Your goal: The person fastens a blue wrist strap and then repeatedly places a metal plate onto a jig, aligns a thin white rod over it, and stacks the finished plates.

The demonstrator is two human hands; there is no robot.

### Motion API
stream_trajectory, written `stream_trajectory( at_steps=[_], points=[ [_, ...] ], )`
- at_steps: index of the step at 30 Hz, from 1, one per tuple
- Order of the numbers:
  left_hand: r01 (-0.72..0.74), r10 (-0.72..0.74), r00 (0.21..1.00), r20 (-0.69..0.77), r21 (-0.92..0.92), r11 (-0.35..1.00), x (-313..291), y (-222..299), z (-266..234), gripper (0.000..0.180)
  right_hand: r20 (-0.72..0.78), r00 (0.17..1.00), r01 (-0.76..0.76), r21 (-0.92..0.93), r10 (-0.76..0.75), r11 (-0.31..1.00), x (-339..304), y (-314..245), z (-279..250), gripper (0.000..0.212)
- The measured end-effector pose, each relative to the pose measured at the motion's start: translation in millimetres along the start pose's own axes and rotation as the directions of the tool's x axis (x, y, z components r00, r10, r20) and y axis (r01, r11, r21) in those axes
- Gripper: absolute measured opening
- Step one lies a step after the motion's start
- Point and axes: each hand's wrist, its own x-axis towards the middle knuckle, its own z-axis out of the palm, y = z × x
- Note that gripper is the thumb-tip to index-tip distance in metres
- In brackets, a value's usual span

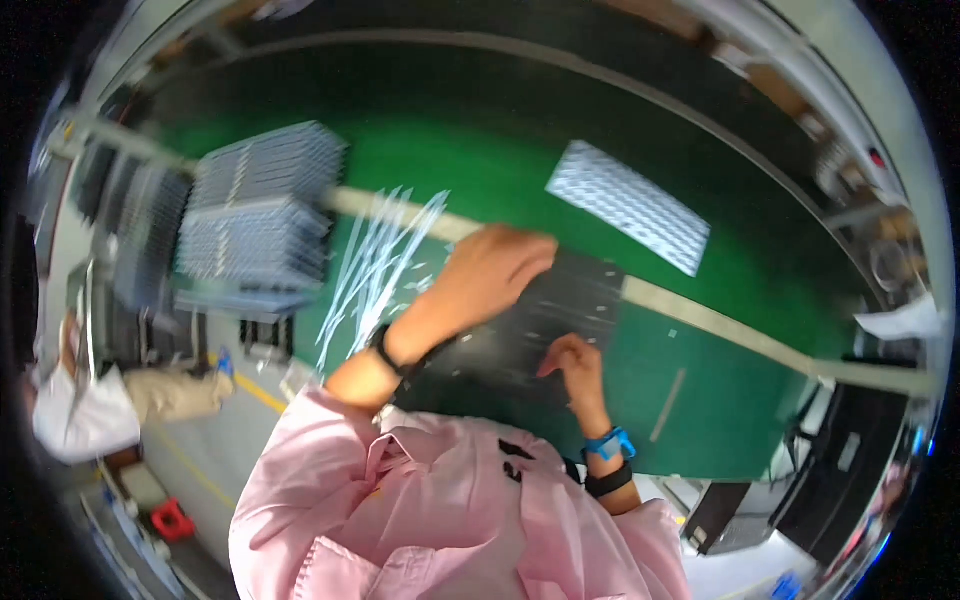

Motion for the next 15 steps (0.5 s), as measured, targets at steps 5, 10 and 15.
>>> stream_trajectory(
  at_steps=[5,10,15],
  points=[
    [0.530,-0.169,0.679,-0.715,0.318,0.786,-203,-40,-121,0.023,0.050,0.999,0.013,-0.039,-0.011,0.999,0,-15,21,0.025],
    [0.677,-0.317,0.715,-0.624,0.503,0.537,-315,-144,-161,0.025,0.157,0.988,0.027,-0.155,-0.003,0.988,-7,-28,52,0.025],
    [0.550,-0.408,0.835,-0.369,0.559,0.620,-313,-179,-175,0.018,0.146,0.989,0.002,-0.101,0.013,0.995,-23,-27,49,0.026]
  ],
)
